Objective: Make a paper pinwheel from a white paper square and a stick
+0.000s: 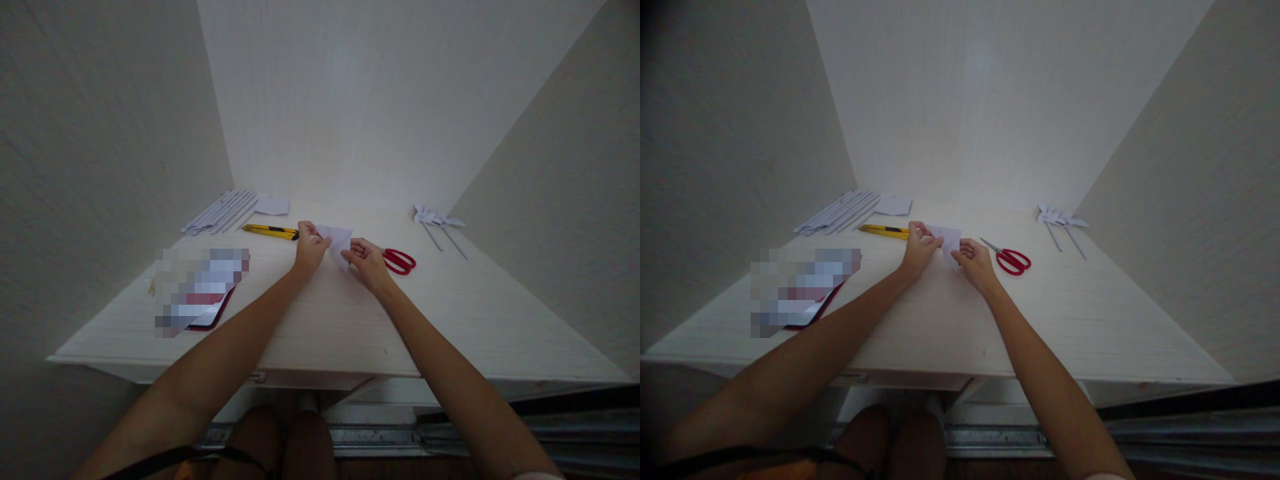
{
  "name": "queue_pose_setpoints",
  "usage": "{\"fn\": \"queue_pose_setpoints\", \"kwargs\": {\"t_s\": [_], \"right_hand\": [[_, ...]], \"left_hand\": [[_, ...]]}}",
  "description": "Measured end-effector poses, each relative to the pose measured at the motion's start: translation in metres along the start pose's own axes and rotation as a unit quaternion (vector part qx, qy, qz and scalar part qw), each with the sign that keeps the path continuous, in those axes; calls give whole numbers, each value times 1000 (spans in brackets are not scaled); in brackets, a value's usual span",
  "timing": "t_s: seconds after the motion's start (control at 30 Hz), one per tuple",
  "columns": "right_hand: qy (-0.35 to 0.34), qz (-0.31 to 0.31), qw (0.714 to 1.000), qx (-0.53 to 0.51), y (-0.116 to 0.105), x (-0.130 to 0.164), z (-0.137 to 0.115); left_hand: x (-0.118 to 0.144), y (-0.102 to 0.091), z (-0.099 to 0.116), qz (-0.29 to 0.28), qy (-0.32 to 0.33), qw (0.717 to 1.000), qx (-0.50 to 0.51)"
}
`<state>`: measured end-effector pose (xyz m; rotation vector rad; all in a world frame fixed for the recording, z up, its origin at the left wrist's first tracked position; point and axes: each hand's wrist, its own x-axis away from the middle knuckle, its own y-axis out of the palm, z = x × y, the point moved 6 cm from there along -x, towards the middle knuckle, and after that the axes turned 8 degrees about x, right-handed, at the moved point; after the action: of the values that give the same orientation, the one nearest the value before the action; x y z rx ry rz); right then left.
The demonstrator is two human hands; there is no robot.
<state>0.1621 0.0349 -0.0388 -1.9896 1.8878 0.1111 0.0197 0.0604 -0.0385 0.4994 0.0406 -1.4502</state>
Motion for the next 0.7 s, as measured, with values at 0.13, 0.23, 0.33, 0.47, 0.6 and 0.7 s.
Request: {"fn": "queue_pose_setpoints", "kwargs": {"t_s": [0.13,0.23,0.33,0.47,0.6,0.7], "right_hand": [[-15,18,1000,20,-1,0,-2],[-17,44,998,51,-5,0,-2],[-32,68,990,120,-9,3,-7],[-87,73,971,211,-7,7,-18],[-93,57,972,207,-4,7,-18],[-59,31,987,148,-2,4,-11]], "left_hand": [[0,-2,8,25,79,990,-111],[1,6,7,-19,57,994,-96],[6,18,5,-94,-12,995,-39],[13,26,5,-154,-59,986,-11],[10,22,4,-140,-40,989,-19],[8,20,0,-151,-36,988,-2]]}}
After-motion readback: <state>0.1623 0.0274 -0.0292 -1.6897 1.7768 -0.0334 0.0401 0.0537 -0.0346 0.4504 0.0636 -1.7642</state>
